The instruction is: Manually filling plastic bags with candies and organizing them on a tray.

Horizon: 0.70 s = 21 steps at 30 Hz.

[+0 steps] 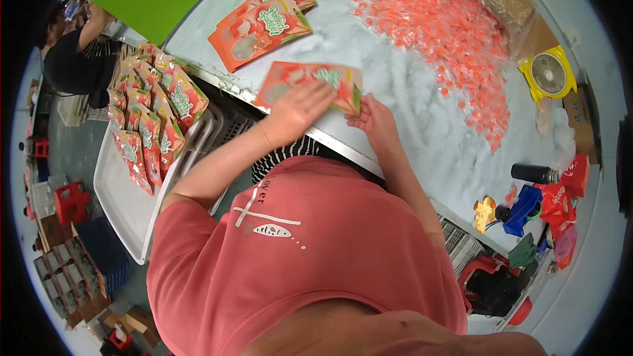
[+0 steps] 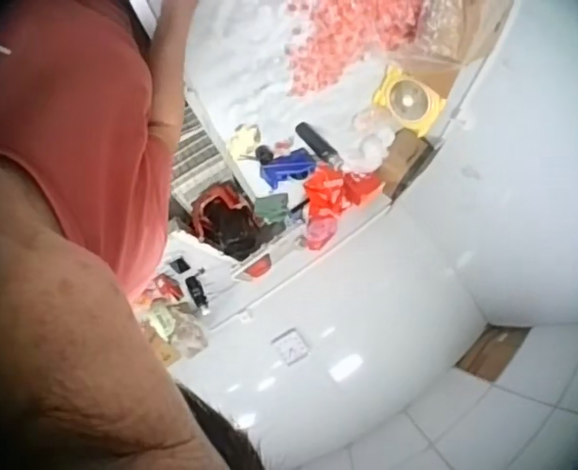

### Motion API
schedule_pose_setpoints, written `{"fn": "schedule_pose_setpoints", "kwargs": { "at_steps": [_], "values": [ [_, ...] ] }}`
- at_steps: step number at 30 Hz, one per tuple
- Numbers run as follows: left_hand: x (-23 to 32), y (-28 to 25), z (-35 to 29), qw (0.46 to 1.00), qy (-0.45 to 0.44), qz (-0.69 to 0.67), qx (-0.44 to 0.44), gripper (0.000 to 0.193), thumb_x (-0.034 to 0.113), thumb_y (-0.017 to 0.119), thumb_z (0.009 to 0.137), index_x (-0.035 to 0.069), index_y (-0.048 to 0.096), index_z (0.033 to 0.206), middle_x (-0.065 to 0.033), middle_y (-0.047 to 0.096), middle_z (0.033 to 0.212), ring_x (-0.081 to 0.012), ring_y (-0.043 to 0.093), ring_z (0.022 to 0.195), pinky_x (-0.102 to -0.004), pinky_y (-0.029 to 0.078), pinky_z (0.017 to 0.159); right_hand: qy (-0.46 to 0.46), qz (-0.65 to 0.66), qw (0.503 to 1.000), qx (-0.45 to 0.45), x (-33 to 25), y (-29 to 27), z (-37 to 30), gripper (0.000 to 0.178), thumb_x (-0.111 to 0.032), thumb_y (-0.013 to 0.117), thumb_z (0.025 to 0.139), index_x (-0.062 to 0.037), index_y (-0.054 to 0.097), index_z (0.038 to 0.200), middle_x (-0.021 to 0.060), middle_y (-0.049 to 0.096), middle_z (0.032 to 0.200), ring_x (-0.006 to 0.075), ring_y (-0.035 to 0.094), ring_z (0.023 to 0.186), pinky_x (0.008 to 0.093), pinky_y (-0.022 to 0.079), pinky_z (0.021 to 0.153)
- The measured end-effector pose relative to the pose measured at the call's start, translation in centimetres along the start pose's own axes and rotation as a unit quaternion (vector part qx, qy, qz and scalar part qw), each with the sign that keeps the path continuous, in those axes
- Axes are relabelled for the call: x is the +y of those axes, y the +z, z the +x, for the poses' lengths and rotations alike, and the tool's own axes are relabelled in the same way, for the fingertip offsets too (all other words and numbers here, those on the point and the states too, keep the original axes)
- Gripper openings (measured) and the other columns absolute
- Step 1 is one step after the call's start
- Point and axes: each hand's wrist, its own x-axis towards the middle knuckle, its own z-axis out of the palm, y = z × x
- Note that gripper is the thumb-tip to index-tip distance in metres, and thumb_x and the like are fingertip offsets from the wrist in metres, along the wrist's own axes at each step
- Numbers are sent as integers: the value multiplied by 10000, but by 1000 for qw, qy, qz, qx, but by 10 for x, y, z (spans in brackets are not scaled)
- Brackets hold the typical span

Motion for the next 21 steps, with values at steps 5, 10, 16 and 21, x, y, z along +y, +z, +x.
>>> {"fn": "schedule_pose_setpoints", "kwargs": {
  "at_steps": [5, 10, 16, 21],
  "values": [
    [34, 18, -15, 990, -38, -126, -54, 422, 103, 687, 800, 36, 648, 1214, -147, 637, 1258, -325, 621, 1153, -412, 530, 931, 2, -93, 994, 60, 10, -17, -14, 255, -164, 546, 1008, 67, 617, 1089, 109, 697, 1004, 180, 698, 891, 306, 569, 789],
    [48, 7, 3, 938, -122, -321, -38, 363, 274, 738, 847, 65, 679, 1138, -131, 682, 1092, -275, 677, 976, -364, 553, 781, -11, -152, 986, 66, 7, -24, -34, 172, -124, 601, 971, 37, 653, 1003, 78, 692, 931, 132, 670, 834, 263, 542, 752],
    [48, 24, 32, 872, -320, -363, -72, 259, 209, 758, 859, 16, 610, 770, -63, 596, 655, -139, 564, 559, -293, 445, 519, -97, -237, 967, 14, -2, 9, -48, 125, -111, 654, 942, 12, 662, 930, 18, 674, 849, 72, 619, 770, 211, 480, 684],
    [51, 30, 36, 856, -330, -387, -98, 269, 182, 705, 896, 5, 580, 737, -58, 576, 605, -112, 553, 547, -299, 436, 509, -92, -268, 959, 9, -3, 1, -45, 99, -79, 675, 921, -1, 647, 867, -21, 643, 797, 36, 571, 740, 201, 441, 653]
  ]
}}
